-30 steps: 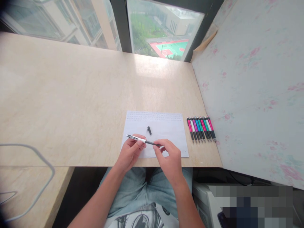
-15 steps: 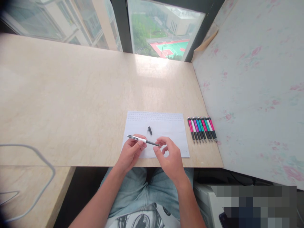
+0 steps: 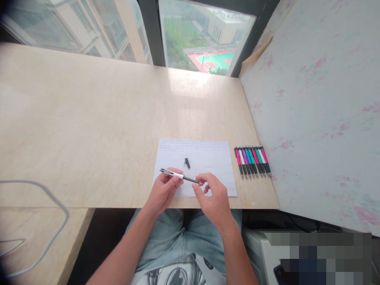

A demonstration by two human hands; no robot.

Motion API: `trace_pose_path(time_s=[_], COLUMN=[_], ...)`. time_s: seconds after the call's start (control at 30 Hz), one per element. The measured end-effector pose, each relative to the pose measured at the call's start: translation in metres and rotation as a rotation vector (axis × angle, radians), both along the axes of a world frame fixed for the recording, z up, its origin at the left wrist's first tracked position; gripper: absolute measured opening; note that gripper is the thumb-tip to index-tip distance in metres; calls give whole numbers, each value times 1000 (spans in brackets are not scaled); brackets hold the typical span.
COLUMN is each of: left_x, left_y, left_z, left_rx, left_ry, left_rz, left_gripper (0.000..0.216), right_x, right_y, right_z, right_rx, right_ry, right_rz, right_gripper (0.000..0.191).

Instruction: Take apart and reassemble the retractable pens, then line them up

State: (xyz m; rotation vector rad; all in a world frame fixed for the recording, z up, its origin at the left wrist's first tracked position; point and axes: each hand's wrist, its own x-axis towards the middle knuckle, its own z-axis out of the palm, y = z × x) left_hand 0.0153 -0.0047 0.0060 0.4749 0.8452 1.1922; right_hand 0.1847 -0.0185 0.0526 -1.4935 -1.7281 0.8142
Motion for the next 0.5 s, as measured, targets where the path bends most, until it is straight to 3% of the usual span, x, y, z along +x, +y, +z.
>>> trace_pose_path(time_s=[0.07, 0.23, 0.4, 0.5], left_x=[0, 0, 0, 0], left_y=[0, 0, 0, 0], left_z=[0, -1, 0, -1], left_rx=[-2, -19, -2, -2], left_ry=[-8, -2, 0, 5], left_rz=[-1, -7, -5, -5], left_gripper=[15, 16, 15, 15], right_x=[-1, -2, -4, -4], right_y=[0, 2, 2, 2], right_z=[1, 2, -1, -1], right_rx=[12, -9, 11, 19], right_ry=[-22, -62, -54, -83], right_rz=[5, 31, 19, 50], right_gripper=[12, 32, 16, 19])
